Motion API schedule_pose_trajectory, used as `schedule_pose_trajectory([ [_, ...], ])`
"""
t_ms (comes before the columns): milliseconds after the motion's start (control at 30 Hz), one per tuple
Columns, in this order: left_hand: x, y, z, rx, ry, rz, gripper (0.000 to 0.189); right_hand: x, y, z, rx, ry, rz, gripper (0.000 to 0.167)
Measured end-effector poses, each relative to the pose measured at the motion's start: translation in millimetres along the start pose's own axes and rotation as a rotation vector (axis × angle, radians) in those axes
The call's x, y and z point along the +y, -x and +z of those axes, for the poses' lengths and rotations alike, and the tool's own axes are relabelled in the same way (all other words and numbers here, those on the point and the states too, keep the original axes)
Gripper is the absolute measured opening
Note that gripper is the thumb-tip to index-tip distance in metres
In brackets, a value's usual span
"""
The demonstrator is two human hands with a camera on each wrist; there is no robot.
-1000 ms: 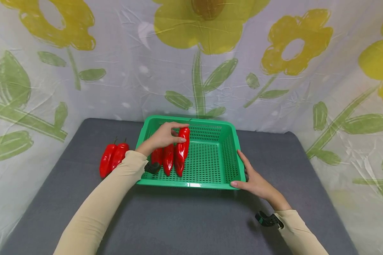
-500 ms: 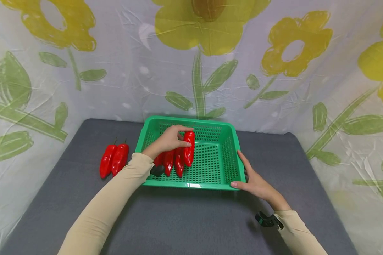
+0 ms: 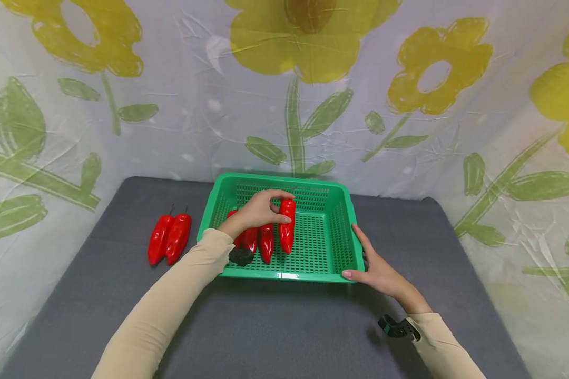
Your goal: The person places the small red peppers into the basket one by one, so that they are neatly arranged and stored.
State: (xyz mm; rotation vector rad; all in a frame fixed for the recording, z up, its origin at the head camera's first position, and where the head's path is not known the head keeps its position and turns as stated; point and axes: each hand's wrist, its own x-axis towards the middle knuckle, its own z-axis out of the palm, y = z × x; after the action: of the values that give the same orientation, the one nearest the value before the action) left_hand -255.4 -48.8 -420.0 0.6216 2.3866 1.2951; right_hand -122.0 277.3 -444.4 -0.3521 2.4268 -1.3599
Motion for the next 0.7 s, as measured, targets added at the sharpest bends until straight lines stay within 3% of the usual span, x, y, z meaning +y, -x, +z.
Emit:
schedule_pose_trajectory([
  [367,-10.2,-6.1,5.5,-0.066,-0.029,0.010,0.059,2,-0.3,0,-0.002,0.011,0.002,0.111],
  [700,-13.7,-8.6,7.2,-0.081,-0.074,0.003,0.059,0,0.2,0,-0.010,-0.004,-0.005,0.110],
])
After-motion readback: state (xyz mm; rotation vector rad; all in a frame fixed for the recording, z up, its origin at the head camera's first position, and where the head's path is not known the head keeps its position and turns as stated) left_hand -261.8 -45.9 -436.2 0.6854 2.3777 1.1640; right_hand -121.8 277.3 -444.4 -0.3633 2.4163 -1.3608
